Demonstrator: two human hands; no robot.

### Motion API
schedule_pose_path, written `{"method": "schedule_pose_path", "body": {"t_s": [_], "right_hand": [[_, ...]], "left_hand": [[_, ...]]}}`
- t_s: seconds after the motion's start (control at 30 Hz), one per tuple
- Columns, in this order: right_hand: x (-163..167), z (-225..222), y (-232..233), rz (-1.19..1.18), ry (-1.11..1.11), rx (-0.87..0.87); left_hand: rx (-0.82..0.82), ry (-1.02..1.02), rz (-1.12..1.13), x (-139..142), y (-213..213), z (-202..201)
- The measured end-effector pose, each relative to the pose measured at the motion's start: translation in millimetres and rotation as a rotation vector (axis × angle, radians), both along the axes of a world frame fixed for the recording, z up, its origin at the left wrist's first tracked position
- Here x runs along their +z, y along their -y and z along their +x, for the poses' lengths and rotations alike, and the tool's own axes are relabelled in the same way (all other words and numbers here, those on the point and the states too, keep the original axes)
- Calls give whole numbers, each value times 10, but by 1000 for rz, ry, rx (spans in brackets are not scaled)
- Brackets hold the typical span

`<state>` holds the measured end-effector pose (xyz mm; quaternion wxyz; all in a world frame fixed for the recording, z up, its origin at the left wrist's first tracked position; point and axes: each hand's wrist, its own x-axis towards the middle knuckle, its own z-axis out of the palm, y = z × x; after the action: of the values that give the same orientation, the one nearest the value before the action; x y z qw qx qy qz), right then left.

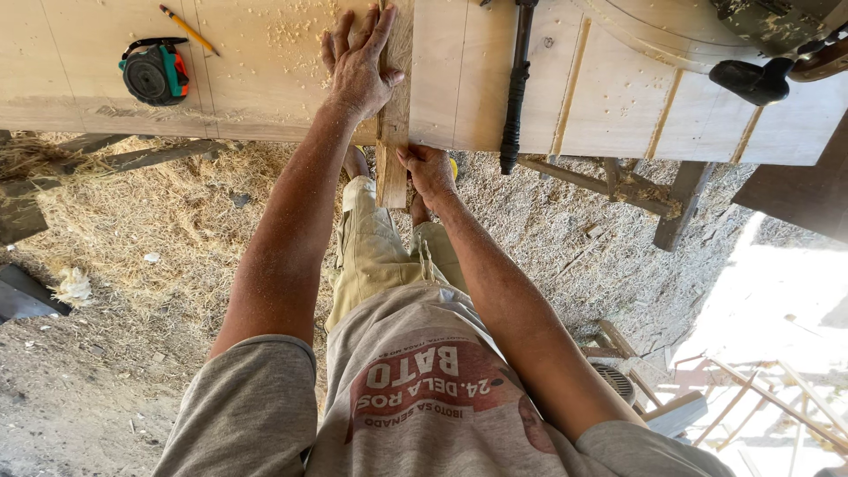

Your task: The person measures a plywood panel with a tape measure and marks it with a pencil, positions a thin wooden strip across the panel, and hammers nails into the strip. They then use a router to cut along a marked line on the plywood, repositioning the strip and measuring again between passes.

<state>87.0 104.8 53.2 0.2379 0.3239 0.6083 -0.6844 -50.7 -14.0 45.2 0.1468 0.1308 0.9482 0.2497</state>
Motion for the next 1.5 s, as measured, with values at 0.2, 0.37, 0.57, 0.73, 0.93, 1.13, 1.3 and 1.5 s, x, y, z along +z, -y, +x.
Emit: {"method": "schedule_pose_path", "body": {"t_s": [0.2, 0.37, 0.57, 0.73, 0.93, 1.13, 1.3, 1.5], "right_hand": [[6, -11, 21, 38, 24, 8], [43, -36, 47, 132, 43, 59], [26, -26, 53, 167, 83, 74], [4, -9, 61, 119, 9, 34], [44, -9, 54, 213, 102, 107], [-8, -20, 53, 57, 36, 10], [-42, -17, 39, 22, 15, -12], [2, -25, 20, 76, 63, 37]], "left_hand": [[14, 12, -15, 6, -8, -4], [23, 13, -13, 26, -10, 5], [19, 16, -13, 33, 7, 9], [3, 35, -12, 40, 10, -9], [8, 26, -1, 62, 11, 10], [10, 26, 12, 87, 32, 7], [15, 38, 9, 92, 18, 12], [21, 46, 11, 70, 23, 11]]}}
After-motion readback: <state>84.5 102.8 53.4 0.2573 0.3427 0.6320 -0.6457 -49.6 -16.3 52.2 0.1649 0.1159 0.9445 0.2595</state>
